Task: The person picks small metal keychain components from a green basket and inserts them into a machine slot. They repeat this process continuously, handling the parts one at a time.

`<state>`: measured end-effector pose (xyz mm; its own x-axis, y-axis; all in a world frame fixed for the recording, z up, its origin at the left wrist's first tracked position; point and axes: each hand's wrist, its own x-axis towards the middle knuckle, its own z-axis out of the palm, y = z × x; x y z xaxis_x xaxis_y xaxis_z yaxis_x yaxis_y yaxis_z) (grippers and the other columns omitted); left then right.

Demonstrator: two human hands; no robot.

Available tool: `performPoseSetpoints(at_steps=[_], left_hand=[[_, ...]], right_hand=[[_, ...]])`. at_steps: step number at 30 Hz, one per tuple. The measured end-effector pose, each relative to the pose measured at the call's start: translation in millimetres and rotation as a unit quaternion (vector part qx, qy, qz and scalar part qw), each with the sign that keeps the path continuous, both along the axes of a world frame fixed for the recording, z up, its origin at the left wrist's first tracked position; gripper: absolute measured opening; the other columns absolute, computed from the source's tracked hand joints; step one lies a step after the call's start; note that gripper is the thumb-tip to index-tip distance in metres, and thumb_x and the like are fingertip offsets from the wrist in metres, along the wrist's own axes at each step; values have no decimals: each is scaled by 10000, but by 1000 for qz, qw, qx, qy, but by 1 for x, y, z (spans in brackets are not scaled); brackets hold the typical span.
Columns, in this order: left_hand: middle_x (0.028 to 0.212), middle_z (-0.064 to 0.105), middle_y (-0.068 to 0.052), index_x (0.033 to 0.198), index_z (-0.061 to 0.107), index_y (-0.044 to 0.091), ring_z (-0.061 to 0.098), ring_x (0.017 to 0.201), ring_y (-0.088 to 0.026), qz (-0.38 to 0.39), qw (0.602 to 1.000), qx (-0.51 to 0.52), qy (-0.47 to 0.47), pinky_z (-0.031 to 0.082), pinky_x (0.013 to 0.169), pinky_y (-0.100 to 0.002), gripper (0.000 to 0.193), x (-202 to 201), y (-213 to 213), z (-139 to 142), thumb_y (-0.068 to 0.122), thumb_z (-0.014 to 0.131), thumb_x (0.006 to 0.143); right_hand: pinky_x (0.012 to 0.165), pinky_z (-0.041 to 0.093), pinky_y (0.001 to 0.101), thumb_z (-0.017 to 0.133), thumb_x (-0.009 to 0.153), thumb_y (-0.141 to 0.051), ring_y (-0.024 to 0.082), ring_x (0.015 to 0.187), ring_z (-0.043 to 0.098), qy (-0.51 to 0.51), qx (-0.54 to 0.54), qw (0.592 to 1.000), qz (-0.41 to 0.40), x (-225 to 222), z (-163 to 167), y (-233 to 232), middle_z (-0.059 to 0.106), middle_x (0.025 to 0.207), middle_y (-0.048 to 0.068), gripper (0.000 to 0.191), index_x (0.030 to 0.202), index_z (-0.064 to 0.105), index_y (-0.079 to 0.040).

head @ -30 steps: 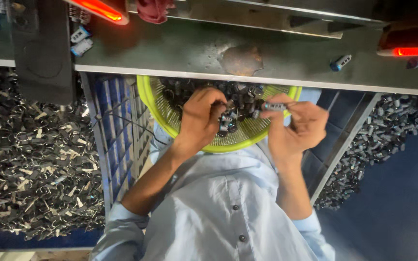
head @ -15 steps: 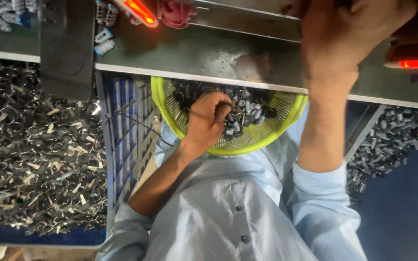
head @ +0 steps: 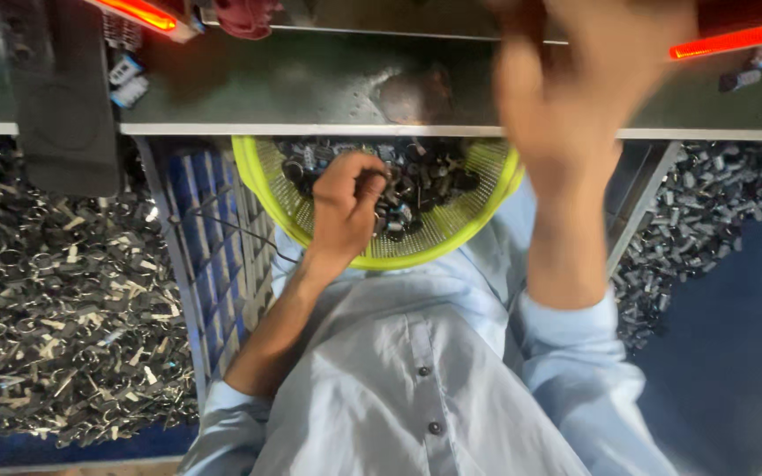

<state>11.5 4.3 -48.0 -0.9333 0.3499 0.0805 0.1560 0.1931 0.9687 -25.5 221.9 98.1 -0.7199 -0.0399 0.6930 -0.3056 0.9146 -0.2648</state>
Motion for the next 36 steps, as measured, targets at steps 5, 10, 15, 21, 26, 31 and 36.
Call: performPoseSetpoints(at_steps=[5, 10, 15, 21, 26, 31, 36], left_hand=[[853, 641, -84, 1032, 644, 3, 574, 743, -157, 33, 996, 11, -83, 473, 687, -289, 103, 4, -7, -7, -72, 607, 970], [820, 631, -113, 1016, 653, -9, 554, 702, -192, 29, 993, -14, -115, 459, 665, -306, 67, 4, -7, -7, -46, 620, 971], [934, 678, -92, 1056, 622, 2, 648, 833, -162, -1, 999, 15, -45, 521, 769, -305, 88, 2, -3, -8, -26, 585, 981], [914, 645, -108, 1074, 653, 19, 589, 835, -188, -53, 976, 90, -194, 474, 771, -295, 90, -2, -18, -4, 76, 652, 1005], [970, 678, -121, 1042, 682, 24, 605, 964, -276, -128, 991, -30, 28, 494, 837, -358, 198, -9, -10, 6, 58, 757, 861], [914, 648, -110, 939, 694, 40, 624, 913, -266, -123, 992, -39, -14, 504, 726, -346, 163, -16, -6, 12, 3, 761, 795], [903, 652, -102, 938, 679, 45, 635, 918, -259, -84, 996, -18, -27, 514, 751, -345, 137, -11, -5, 11, -34, 714, 832]], right_hand=[[822, 567, 308, 781, 885, 112, 236, 963, 736, -163, -216, 963, -4, 74, -51, -38, 747, 1096, 90, 276, 1096, 696, -44], [777, 586, 332, 802, 794, 42, 250, 888, 742, -314, -295, 900, -69, 111, -90, -61, 761, 1071, 116, 289, 1059, 728, -45], [775, 548, 417, 847, 710, -18, 359, 874, 698, -329, -190, 924, -52, 108, -94, -69, 736, 961, 130, 328, 1010, 716, -20], [805, 602, 345, 729, 797, 129, 286, 918, 746, -280, -320, 904, -42, 114, -118, -68, 742, 1056, 111, 258, 992, 732, -40], [860, 584, 313, 758, 793, 149, 256, 961, 736, -226, -364, 903, 13, 116, -120, -65, 730, 1096, 120, 267, 989, 706, -25], [786, 604, 261, 640, 826, 216, 193, 879, 782, -249, -405, 878, -65, 112, -123, -70, 760, 1059, 127, 306, 1073, 627, 35], [731, 638, 294, 559, 857, 247, 212, 863, 790, -166, -391, 905, -18, 113, -115, -52, 752, 1077, 205, 275, 1025, 563, 30]])
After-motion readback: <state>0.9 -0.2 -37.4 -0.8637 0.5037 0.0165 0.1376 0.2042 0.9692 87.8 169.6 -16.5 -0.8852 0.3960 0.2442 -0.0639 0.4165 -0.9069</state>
